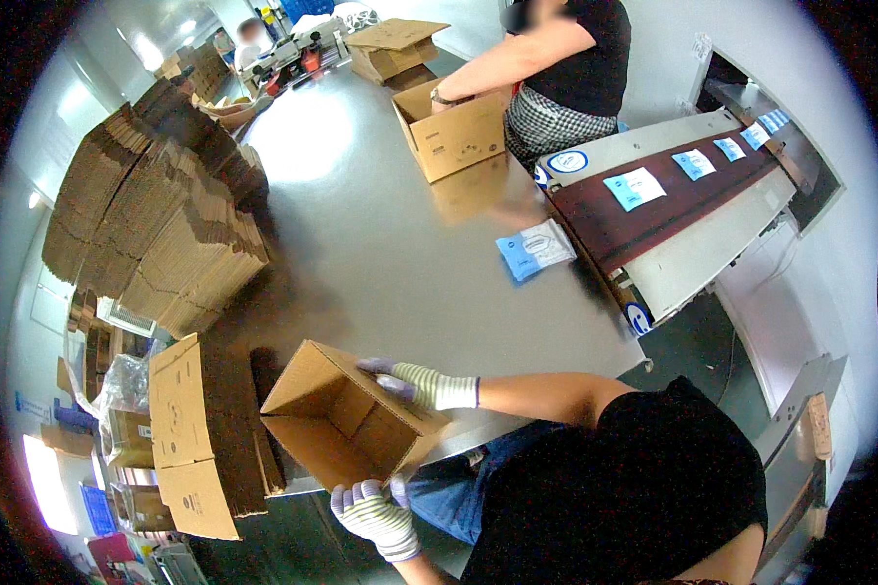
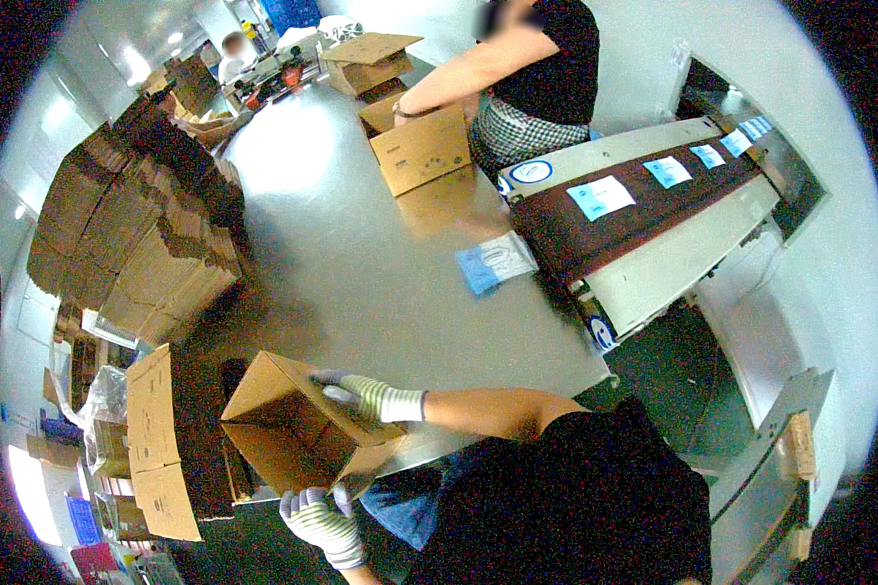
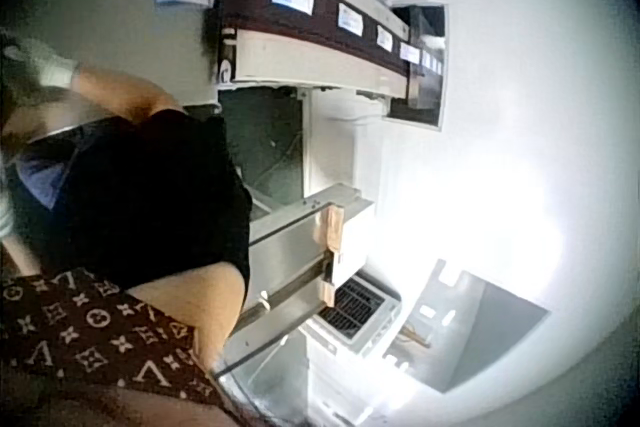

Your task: The person picks up groups of small blue packets from a conveyor belt and places them into cardboard boxes on a metal table.

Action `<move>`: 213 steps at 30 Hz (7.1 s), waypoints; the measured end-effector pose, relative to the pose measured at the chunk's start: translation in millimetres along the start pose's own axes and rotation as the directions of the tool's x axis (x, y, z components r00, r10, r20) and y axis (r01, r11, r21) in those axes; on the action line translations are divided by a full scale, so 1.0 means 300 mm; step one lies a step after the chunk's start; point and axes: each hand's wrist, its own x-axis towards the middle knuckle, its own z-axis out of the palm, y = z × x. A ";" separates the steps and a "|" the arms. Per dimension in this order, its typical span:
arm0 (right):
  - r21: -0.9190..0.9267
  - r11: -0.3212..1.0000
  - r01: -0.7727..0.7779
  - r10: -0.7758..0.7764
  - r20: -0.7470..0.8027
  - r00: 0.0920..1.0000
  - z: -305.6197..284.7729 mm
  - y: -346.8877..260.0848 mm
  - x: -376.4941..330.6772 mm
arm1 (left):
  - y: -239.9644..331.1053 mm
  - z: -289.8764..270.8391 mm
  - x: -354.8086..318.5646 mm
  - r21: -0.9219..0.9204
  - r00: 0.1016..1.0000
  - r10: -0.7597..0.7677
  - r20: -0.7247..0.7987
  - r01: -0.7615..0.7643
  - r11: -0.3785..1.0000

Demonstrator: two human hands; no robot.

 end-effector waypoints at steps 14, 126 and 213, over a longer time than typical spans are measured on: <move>-0.973 0.230 0.028 -0.104 0.004 0.995 -0.209 0.077 -0.244 | 0.012 0.042 0.019 0.067 0.999 0.004 -0.040 -0.002 0.998; -0.734 -0.589 -0.338 0.371 -0.618 0.694 -0.836 -0.967 -0.207 | 0.181 0.059 -0.046 0.011 0.998 0.014 -0.069 -0.013 1.000; -0.755 -0.510 -0.412 0.070 -0.514 0.855 -0.923 -0.975 -0.355 | 0.226 0.073 -0.081 -0.007 0.999 -0.006 -0.031 0.006 1.000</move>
